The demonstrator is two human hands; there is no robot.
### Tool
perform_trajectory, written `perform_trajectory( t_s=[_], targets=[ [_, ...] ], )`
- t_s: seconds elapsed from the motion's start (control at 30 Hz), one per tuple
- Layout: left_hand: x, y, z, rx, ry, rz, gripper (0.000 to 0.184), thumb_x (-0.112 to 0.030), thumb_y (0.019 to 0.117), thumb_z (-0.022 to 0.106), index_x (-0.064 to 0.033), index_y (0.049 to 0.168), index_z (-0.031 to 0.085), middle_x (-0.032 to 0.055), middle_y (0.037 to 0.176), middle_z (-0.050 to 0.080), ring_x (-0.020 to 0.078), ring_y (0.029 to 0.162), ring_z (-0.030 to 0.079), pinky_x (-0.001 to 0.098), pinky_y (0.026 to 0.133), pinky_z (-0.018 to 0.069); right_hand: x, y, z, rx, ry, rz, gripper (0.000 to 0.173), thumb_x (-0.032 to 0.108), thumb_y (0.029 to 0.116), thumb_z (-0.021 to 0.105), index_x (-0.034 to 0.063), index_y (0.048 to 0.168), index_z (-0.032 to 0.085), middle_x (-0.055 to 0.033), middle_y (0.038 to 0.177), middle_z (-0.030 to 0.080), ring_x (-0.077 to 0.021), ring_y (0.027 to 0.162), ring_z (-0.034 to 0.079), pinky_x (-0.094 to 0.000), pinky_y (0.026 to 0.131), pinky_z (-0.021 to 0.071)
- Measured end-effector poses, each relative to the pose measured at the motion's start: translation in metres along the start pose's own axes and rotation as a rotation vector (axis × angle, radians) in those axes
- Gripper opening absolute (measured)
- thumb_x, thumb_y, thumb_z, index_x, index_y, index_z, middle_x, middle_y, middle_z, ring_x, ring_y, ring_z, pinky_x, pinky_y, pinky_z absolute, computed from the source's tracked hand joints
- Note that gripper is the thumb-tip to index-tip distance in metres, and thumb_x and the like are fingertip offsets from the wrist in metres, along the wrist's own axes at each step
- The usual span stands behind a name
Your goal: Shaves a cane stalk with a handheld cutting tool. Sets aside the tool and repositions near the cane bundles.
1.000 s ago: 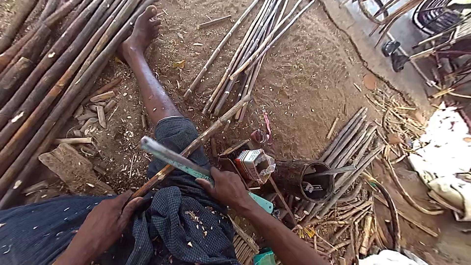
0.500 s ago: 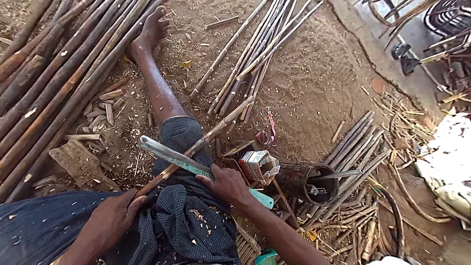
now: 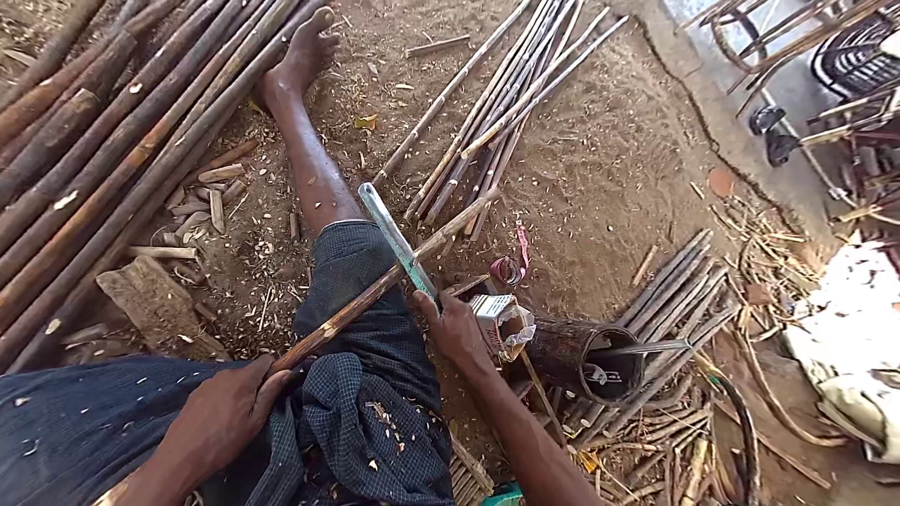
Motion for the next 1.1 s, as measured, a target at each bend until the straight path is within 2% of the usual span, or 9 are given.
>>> perform_trajectory(
  t_s=[0.2, 0.3, 0.43, 0.53, 0.63, 0.73, 0.87, 0.97, 1.1],
  targets=[
    [0.010, -0.007, 0.001, 0.053, -0.073, -0.011, 0.052, -0.058, 0.1024, 0.030, -0.0177, 0.090, 0.060, -0.0038, 0.062, 0.049, 0.0165, 0.057, 0.055, 0.0423, 0.052, 0.0456, 0.006, -0.018, 0.048, 0.620, 0.997, 0.078, 0.060, 0.067, 0.1043, 0.028, 0.0190, 0.072, 0.044, 0.0063, 0.052, 0.035, -0.0032, 0.038, 0.030, -0.0191, 0.037, 0.0290],
    [0.009, -0.004, 0.002, 0.063, -0.095, -0.016, 0.050, -0.058, 0.1023, 0.031, -0.0190, 0.090, 0.060, -0.0046, 0.061, 0.049, 0.0155, 0.056, 0.055, 0.0419, 0.051, 0.0455, 0.011, -0.023, 0.035, 0.344, 0.614, -0.017, 0.062, 0.065, 0.1052, 0.033, 0.0133, 0.075, 0.049, 0.0000, 0.053, 0.037, -0.0122, 0.040, 0.035, -0.0285, 0.038, 0.0315],
    [0.010, -0.007, 0.002, 0.026, -0.082, -0.015, 0.053, -0.060, 0.1006, 0.029, -0.0186, 0.090, 0.061, -0.0045, 0.060, 0.048, 0.0160, 0.055, 0.055, 0.0422, 0.050, 0.0453, 0.025, -0.038, 0.024, 0.114, -0.294, -0.117, 0.070, 0.079, 0.0944, 0.042, 0.0129, 0.099, 0.066, -0.0110, 0.073, 0.065, -0.0333, 0.072, 0.069, -0.0557, 0.060, 0.0538],
    [0.014, -0.015, 0.006, 0.037, -0.067, -0.019, 0.052, -0.059, 0.1015, 0.028, -0.0190, 0.088, 0.059, -0.0045, 0.059, 0.047, 0.0163, 0.054, 0.054, 0.0424, 0.050, 0.0447, -0.043, 0.014, -0.059, -0.112, -0.025, 0.145, 0.070, 0.064, 0.1049, 0.038, 0.0021, 0.116, 0.068, -0.0244, 0.093, 0.068, -0.0424, 0.089, 0.068, -0.0656, 0.077, 0.0530],
    [0.020, -0.019, 0.004, 0.047, -0.102, -0.032, 0.052, -0.060, 0.1003, 0.029, -0.0198, 0.084, 0.057, -0.0053, 0.059, 0.045, 0.0145, 0.053, 0.052, 0.0407, 0.049, 0.0434, -0.130, 0.047, -0.110, -0.437, 0.529, 0.379, 0.071, 0.076, 0.0999, 0.028, 0.0128, 0.077, 0.050, 0.0012, 0.057, 0.039, -0.0136, 0.044, 0.037, -0.0360, 0.043, 0.0370],
    [0.023, -0.010, 0.007, 0.117, -0.215, -0.050, 0.052, -0.063, 0.1008, 0.031, -0.0218, 0.086, 0.060, -0.0066, 0.062, 0.048, 0.0111, 0.055, 0.052, 0.0370, 0.051, 0.0439, -0.098, 0.032, -0.092, -0.248, 0.589, 0.211, 0.068, 0.073, 0.1008, 0.032, 0.0126, 0.078, 0.051, 0.0033, 0.055, 0.037, -0.0123, 0.044, 0.036, -0.0357, 0.043, 0.0370],
    [0.022, -0.005, 0.008, 0.134, -0.281, -0.036, 0.055, -0.067, 0.0994, 0.031, -0.0224, 0.090, 0.061, -0.0073, 0.063, 0.049, 0.0095, 0.054, 0.051, 0.0343, 0.051, 0.0445, -0.017, -0.019, -0.010, 0.336, 0.854, -0.056, 0.040, 0.057, 0.0996, 0.052, 0.0212, 0.117, 0.050, 0.0077, 0.063, 0.043, -0.0022, 0.043, 0.036, -0.0188, 0.038, 0.0331],
    [0.024, -0.012, 0.003, 0.040, -0.200, -0.051, 0.055, -0.069, 0.0985, 0.032, -0.0216, 0.090, 0.059, -0.0075, 0.060, 0.046, 0.0100, 0.051, 0.049, 0.0351, 0.047, 0.0424, 0.007, -0.035, -0.005, 0.384, 0.836, -0.202, 0.025, 0.029, 0.1036, 0.049, 0.0122, 0.121, 0.057, -0.0027, 0.076, 0.056, -0.0094, 0.053, 0.050, -0.0224, 0.047, 0.0449],
    [0.016, -0.019, -0.002, -0.104, -0.056, -0.033, 0.060, -0.073, 0.0954, 0.035, -0.0182, 0.090, 0.060, -0.0062, 0.057, 0.044, 0.0145, 0.049, 0.050, 0.0401, 0.045, 0.0424, -0.015, -0.016, -0.019, 0.261, 0.730, -0.075, 0.031, 0.023, 0.1118, 0.039, 0.0038, 0.119, 0.062, -0.0085, 0.082, 0.066, -0.0183, 0.065, 0.065, -0.0340, 0.061, 0.0592]
  ],
)
Point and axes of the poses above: each hand's wrist, its own y-axis towards the middle knuckle, its own z-axis out of the palm, x = y × z, the point moved 9 cm from there along y, towards the middle knuckle
